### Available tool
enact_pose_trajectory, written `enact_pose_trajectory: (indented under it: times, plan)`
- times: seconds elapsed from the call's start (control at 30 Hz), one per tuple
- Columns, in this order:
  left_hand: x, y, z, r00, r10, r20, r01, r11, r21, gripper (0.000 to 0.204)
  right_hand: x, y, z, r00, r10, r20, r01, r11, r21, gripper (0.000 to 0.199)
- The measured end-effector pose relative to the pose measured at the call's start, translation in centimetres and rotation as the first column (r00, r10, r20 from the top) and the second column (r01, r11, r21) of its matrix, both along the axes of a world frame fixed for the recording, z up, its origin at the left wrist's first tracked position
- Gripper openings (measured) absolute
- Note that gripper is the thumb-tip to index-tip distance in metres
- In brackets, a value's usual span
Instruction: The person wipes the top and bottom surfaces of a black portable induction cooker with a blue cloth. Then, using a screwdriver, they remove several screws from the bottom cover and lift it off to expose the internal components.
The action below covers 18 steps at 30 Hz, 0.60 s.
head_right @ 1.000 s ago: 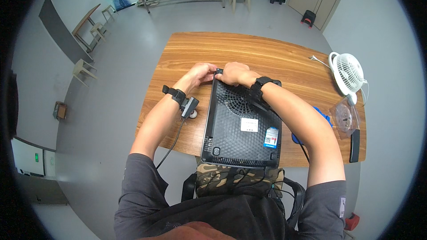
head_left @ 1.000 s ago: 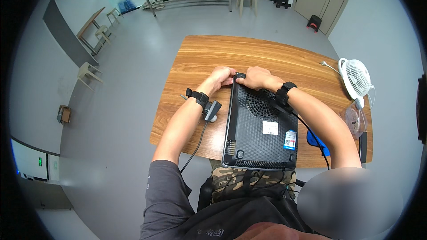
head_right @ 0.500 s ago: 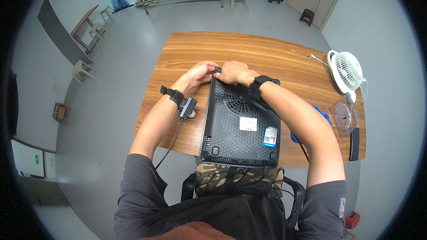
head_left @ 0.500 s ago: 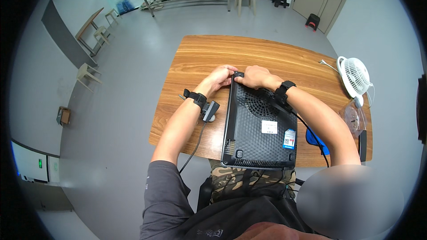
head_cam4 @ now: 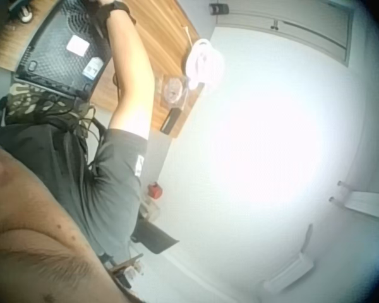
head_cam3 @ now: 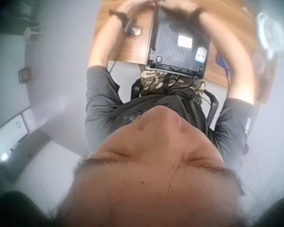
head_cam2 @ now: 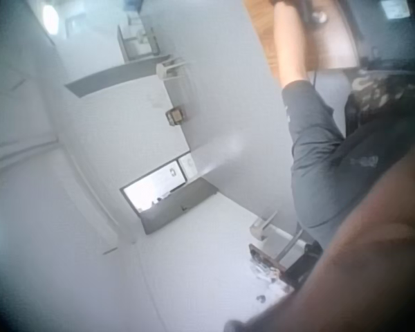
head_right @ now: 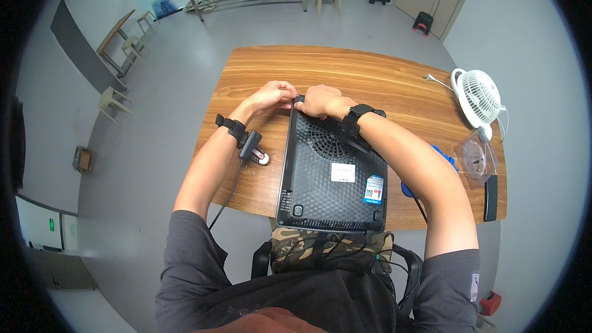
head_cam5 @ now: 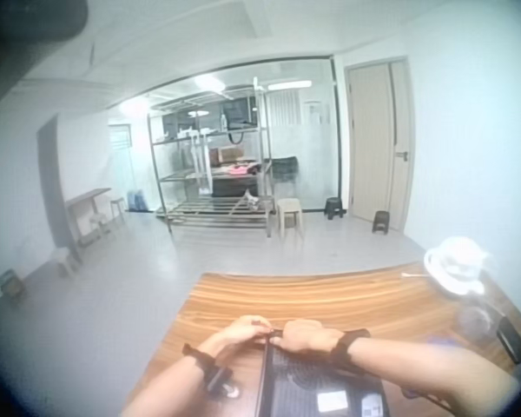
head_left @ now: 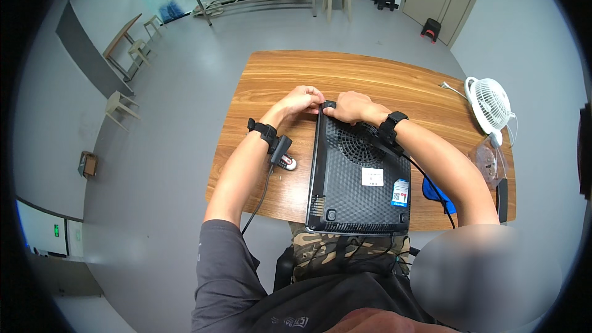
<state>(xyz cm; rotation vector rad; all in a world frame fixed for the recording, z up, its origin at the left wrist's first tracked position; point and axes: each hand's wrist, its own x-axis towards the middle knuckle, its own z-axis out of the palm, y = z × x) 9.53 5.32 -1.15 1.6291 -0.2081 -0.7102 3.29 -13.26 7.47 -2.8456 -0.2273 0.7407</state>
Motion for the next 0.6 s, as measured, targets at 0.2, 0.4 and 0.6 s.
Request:
enact_pose_trajectory:
  times: [0.2,0.4,0.6]
  plan:
    - [0.8,-0.4,1.4,0.999,-0.044,-0.029,0.049,0.981,0.188,0.014,-0.1,0.2,-0.1,1.000,0.008,0.008,-0.008,1.000,0.002,0.059]
    - [0.9,-1.0,1.8,0.996,0.013,-0.085,0.004,0.981,0.194,0.010,0.0,0.1,-0.2,1.000,0.011,0.009,-0.011,1.000,-0.005,0.059]
    - [1.1,-1.3,-0.4,0.979,0.146,-0.143,-0.126,0.982,0.141,0.004,-0.1,0.1,-0.3,1.000,0.008,0.007,-0.008,1.000,0.005,0.059]
